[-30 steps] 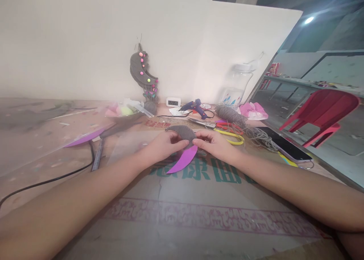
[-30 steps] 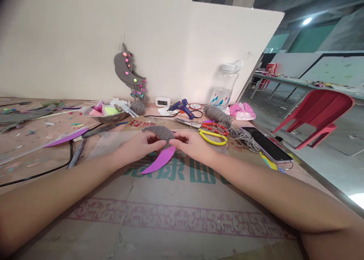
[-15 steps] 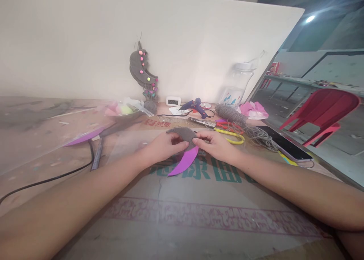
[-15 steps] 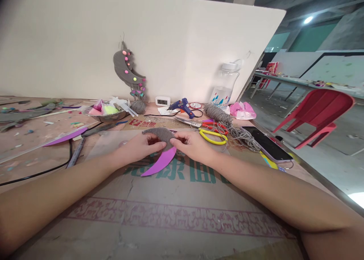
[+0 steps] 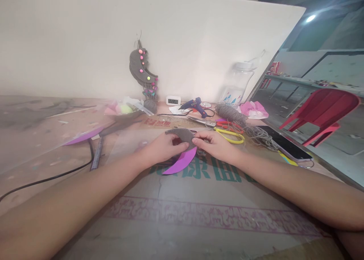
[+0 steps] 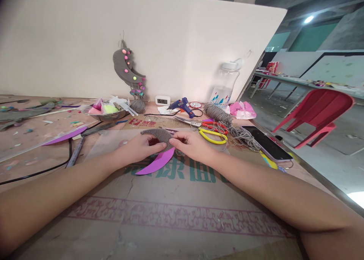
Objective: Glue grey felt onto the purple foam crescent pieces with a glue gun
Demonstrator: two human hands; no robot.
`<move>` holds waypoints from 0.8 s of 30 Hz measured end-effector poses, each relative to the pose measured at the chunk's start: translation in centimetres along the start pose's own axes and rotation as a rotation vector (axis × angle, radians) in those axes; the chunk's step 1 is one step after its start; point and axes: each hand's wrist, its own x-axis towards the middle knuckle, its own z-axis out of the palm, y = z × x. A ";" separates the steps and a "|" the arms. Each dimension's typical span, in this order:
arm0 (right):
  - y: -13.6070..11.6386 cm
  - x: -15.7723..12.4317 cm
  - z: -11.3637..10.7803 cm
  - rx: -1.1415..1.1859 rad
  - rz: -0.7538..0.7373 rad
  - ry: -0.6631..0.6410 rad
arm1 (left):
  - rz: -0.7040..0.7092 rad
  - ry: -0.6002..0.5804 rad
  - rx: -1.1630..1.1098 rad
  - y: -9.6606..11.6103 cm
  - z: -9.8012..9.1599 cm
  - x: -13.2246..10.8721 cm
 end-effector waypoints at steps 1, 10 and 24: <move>0.0 0.0 0.0 -0.003 0.003 0.004 | 0.007 -0.007 -0.008 0.0 0.0 0.1; -0.2 0.0 -0.1 0.084 0.024 0.038 | 0.033 -0.020 -0.061 -0.6 0.0 0.5; 0.3 0.0 0.1 0.173 0.096 0.094 | 0.076 -0.082 -0.227 -0.5 -0.3 0.3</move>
